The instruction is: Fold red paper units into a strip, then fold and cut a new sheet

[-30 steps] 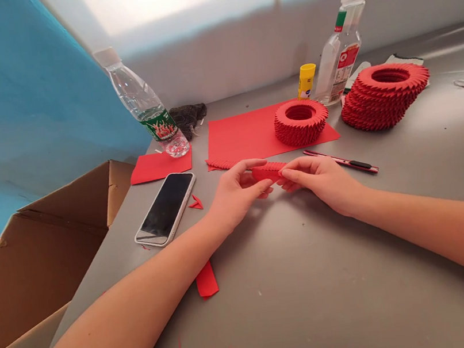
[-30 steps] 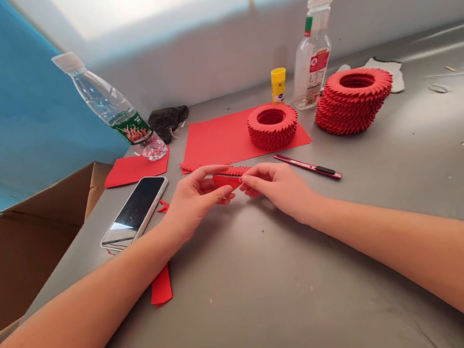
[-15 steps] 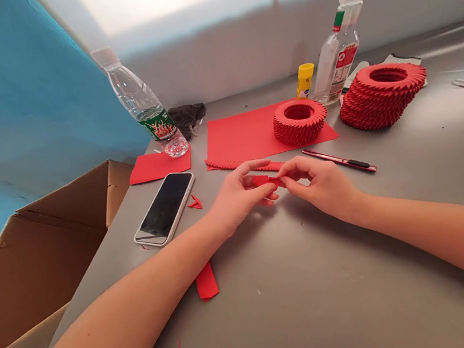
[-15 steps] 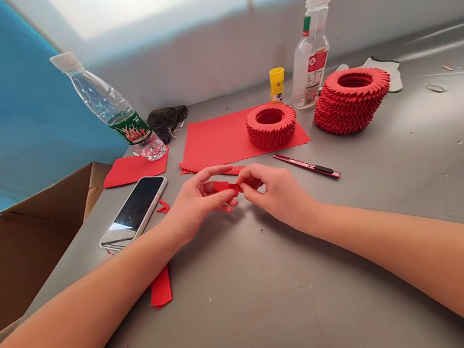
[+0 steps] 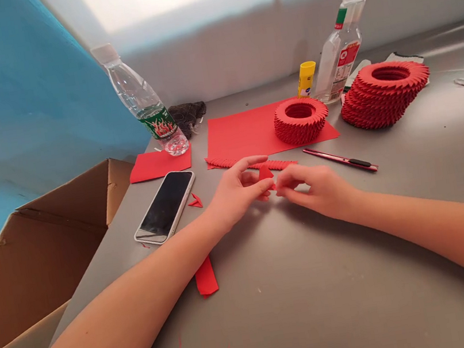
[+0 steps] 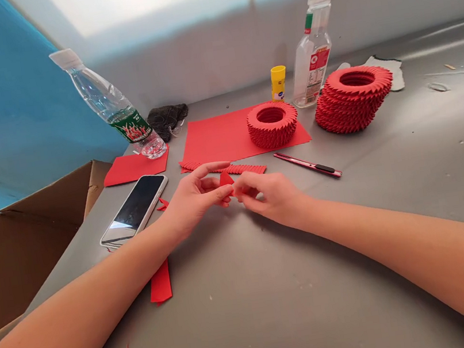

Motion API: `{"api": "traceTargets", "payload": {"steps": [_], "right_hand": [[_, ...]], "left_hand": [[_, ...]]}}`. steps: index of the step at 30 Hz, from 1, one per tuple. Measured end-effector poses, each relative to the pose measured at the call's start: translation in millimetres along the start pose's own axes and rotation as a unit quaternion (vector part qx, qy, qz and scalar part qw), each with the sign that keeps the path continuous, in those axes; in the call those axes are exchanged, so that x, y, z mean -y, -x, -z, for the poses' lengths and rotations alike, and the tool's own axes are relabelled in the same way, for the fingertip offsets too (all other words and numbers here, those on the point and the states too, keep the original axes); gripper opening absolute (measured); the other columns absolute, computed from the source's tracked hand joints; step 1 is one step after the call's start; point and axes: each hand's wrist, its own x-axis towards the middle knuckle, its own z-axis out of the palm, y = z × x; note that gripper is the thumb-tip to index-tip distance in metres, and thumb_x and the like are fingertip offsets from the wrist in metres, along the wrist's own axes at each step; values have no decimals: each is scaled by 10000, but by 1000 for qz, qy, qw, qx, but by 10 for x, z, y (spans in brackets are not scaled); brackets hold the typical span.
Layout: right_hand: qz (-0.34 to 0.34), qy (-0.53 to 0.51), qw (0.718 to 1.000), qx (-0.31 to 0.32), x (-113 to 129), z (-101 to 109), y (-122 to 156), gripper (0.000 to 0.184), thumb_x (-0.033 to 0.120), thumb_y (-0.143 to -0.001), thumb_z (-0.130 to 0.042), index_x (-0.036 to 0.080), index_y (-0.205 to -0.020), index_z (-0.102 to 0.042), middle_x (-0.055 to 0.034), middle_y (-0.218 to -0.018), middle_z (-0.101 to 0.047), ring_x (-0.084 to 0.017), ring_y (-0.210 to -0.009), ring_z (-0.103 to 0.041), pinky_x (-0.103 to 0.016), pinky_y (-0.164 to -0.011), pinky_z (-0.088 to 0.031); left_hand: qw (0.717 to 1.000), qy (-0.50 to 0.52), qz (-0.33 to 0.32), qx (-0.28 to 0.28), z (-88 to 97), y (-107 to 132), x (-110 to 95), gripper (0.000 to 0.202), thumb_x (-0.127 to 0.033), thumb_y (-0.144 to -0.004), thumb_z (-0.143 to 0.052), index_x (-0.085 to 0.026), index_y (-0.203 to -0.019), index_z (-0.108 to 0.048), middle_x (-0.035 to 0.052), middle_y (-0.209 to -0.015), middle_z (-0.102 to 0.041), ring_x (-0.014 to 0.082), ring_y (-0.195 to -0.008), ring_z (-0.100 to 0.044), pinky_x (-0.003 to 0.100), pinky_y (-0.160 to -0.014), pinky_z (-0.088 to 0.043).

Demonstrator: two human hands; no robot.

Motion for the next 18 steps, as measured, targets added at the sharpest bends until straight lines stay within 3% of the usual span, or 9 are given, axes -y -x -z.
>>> {"api": "traceTargets", "payload": {"steps": [3,5,8,18], "right_hand": [[-138,-209,967,37,29,-15,-3,68,271,-852,-449,237,-867,-392,6,-745,-645,-146,-706,-621,-304,-650,-494],[-171,-277,944,57,39,-20,-15,129,296,-847,-475,242,-880,-363,16,-712,-642,-147,-681,-616,-313,-639,-495],[-179,-290,938,65,48,-17,-33,167,260,-818,-529,237,-855,-368,27,-684,-626,-126,-644,-587,-296,-639,-481],[-153,-217,962,66,42,-31,-9,150,235,-812,-509,229,-789,-361,32,-696,-583,-130,-659,-585,-277,-612,-455]], "left_hand": [[1000,-4,-11,-3,-7,-6,14,414,-185,-720,-641,-168,-1116,-523,-49,-590,-550,95,-552,-569,250,-610,-504],[1000,0,-16,5,-12,-8,28,405,-180,-722,-637,-161,-1111,-526,-57,-570,-527,101,-556,-574,260,-614,-512],[1000,-1,-21,10,-21,-8,40,389,-169,-727,-629,-153,-1103,-532,-57,-564,-519,102,-551,-573,267,-612,-520],[999,-31,-25,32,-30,21,0,421,-195,-724,-634,-181,-1126,-508,-23,-658,-582,125,-652,-594,273,-626,-524]]}}
